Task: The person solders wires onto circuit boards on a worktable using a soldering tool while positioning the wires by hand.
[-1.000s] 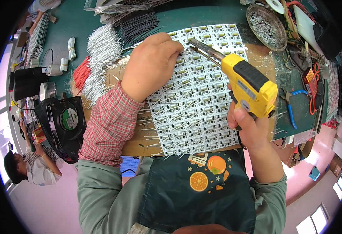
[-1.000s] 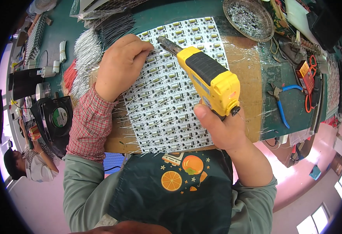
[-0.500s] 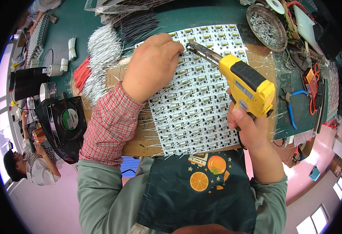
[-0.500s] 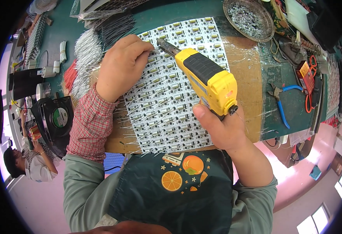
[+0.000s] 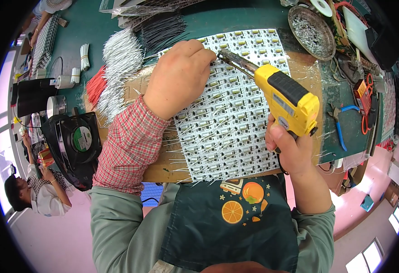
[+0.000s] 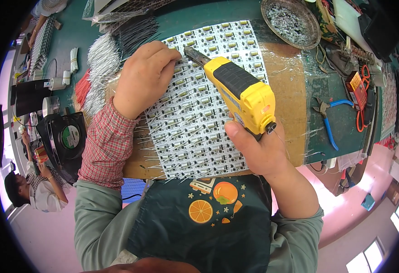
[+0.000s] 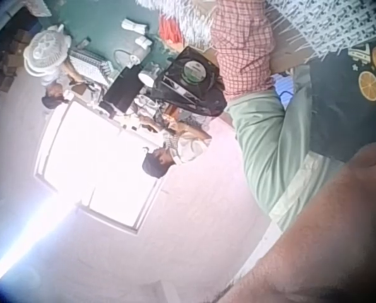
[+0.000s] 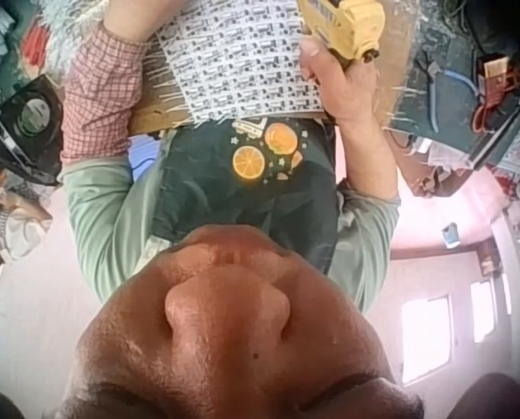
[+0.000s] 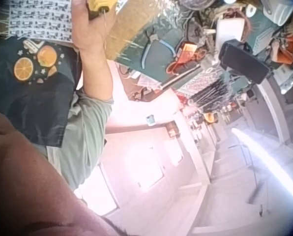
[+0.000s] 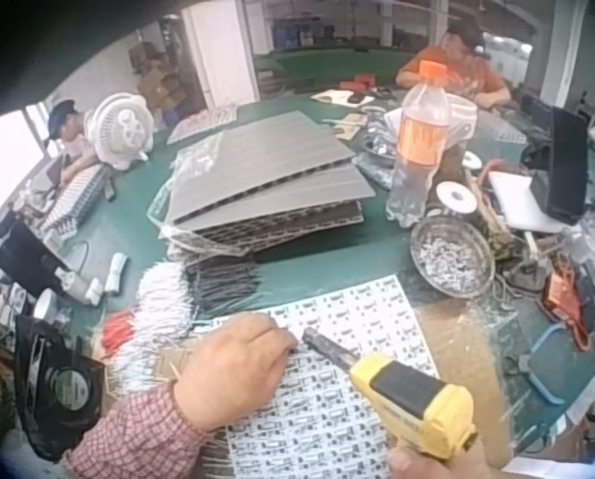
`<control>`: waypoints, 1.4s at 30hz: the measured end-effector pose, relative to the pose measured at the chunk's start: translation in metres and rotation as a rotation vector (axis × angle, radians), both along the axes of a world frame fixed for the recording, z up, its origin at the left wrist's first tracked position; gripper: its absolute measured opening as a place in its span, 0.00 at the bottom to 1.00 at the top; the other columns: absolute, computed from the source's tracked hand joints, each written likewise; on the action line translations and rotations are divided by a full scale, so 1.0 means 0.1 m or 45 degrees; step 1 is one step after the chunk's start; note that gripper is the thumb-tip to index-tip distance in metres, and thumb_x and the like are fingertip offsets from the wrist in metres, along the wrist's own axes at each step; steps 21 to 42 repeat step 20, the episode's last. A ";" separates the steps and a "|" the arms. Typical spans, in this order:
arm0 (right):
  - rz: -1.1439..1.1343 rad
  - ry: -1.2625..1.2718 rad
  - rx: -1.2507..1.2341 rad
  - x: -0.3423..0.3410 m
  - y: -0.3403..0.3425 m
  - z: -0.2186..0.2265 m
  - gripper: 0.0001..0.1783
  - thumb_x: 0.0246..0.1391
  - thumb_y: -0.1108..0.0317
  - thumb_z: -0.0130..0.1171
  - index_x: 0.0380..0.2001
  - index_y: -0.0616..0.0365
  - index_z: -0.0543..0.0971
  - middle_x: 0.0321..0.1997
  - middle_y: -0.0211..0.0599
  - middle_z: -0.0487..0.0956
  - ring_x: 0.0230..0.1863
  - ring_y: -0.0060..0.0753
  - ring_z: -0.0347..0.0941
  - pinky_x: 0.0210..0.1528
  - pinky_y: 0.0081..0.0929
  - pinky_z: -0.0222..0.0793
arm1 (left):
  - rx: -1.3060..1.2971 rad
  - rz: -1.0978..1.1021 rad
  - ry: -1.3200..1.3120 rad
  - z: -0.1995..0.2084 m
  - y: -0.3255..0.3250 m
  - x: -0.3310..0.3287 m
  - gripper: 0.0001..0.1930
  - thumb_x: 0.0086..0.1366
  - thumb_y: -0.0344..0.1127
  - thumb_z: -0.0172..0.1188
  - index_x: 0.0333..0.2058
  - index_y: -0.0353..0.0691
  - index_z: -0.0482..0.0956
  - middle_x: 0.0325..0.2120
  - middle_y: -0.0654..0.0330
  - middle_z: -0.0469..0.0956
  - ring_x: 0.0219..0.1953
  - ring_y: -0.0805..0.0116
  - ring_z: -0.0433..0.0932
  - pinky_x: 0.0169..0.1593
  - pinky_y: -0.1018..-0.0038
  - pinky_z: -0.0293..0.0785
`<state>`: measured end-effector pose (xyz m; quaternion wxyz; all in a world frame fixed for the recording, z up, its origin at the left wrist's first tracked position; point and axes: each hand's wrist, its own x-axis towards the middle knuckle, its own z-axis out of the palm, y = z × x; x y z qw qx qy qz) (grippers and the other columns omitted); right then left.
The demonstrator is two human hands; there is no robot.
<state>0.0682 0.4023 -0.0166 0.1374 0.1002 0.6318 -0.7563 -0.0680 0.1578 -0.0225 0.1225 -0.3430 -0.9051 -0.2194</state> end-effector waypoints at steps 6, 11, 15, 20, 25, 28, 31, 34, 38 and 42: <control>0.003 0.026 0.017 -0.01 0.00 0.01 0.18 0.58 0.67 0.63 0.49 0.63 0.75 0.36 0.26 0.77 0.35 0.16 0.70 0.38 0.20 0.68 | -0.003 -0.007 -0.003 0.00 0.00 0.00 0.07 0.58 0.25 0.61 0.36 0.38 0.82 0.32 0.56 0.78 0.37 0.56 0.79 0.41 0.65 0.77; -0.013 0.021 -0.043 -0.01 0.00 0.02 0.14 0.57 0.67 0.64 0.44 0.62 0.76 0.30 0.24 0.75 0.28 0.14 0.69 0.29 0.18 0.65 | -0.016 0.001 -0.004 -0.01 0.00 -0.01 0.07 0.58 0.25 0.61 0.36 0.39 0.82 0.32 0.56 0.77 0.37 0.56 0.79 0.41 0.65 0.77; -0.065 0.059 -0.024 -0.02 -0.04 0.03 0.15 0.57 0.66 0.64 0.44 0.62 0.76 0.28 0.25 0.75 0.26 0.15 0.69 0.28 0.19 0.66 | -0.013 0.000 -0.023 0.01 0.00 0.00 0.06 0.57 0.26 0.60 0.35 0.38 0.81 0.32 0.56 0.77 0.37 0.54 0.78 0.41 0.63 0.76; -0.079 0.060 0.054 -0.02 -0.05 0.02 0.36 0.54 0.63 0.59 0.63 0.66 0.63 0.54 0.50 0.74 0.19 0.22 0.67 0.20 0.21 0.66 | -0.045 -0.004 -0.013 0.02 0.01 -0.01 0.06 0.58 0.25 0.60 0.36 0.39 0.81 0.32 0.57 0.77 0.37 0.56 0.79 0.41 0.65 0.77; -0.079 0.060 0.054 -0.02 -0.05 0.02 0.36 0.54 0.63 0.59 0.63 0.66 0.63 0.54 0.50 0.74 0.19 0.22 0.67 0.20 0.21 0.66 | -0.045 -0.004 -0.013 0.02 0.01 -0.01 0.06 0.58 0.25 0.60 0.36 0.39 0.81 0.32 0.57 0.77 0.37 0.56 0.79 0.41 0.65 0.77; -0.079 0.060 0.054 -0.02 -0.05 0.02 0.36 0.54 0.63 0.59 0.63 0.66 0.63 0.54 0.50 0.74 0.19 0.22 0.67 0.20 0.21 0.66 | -0.045 -0.004 -0.013 0.02 0.01 -0.01 0.06 0.58 0.25 0.60 0.36 0.39 0.81 0.32 0.57 0.77 0.37 0.56 0.79 0.41 0.65 0.77; -0.079 0.060 0.054 -0.02 -0.05 0.02 0.36 0.54 0.63 0.59 0.63 0.66 0.63 0.54 0.50 0.74 0.19 0.22 0.67 0.20 0.21 0.66 | -0.045 -0.004 -0.013 0.02 0.01 -0.01 0.06 0.58 0.25 0.60 0.36 0.39 0.81 0.32 0.57 0.77 0.37 0.56 0.79 0.41 0.65 0.77; -0.079 0.060 0.054 -0.02 -0.05 0.02 0.36 0.54 0.63 0.59 0.63 0.66 0.63 0.54 0.50 0.74 0.19 0.22 0.67 0.20 0.21 0.66 | -0.045 -0.004 -0.013 0.02 0.01 -0.01 0.06 0.58 0.25 0.60 0.36 0.39 0.81 0.32 0.57 0.77 0.37 0.56 0.79 0.41 0.65 0.77; -0.079 0.060 0.054 -0.02 -0.05 0.02 0.36 0.54 0.63 0.59 0.63 0.66 0.63 0.54 0.50 0.74 0.19 0.22 0.67 0.20 0.21 0.66 | -0.045 -0.004 -0.013 0.02 0.01 -0.01 0.06 0.58 0.25 0.60 0.36 0.39 0.81 0.32 0.57 0.77 0.37 0.56 0.79 0.41 0.65 0.77; -0.079 0.060 0.054 -0.02 -0.05 0.02 0.36 0.54 0.63 0.59 0.63 0.66 0.63 0.54 0.50 0.74 0.19 0.22 0.67 0.20 0.21 0.66 | -0.045 -0.004 -0.013 0.02 0.01 -0.01 0.06 0.58 0.25 0.60 0.36 0.39 0.81 0.32 0.57 0.77 0.37 0.56 0.79 0.41 0.65 0.77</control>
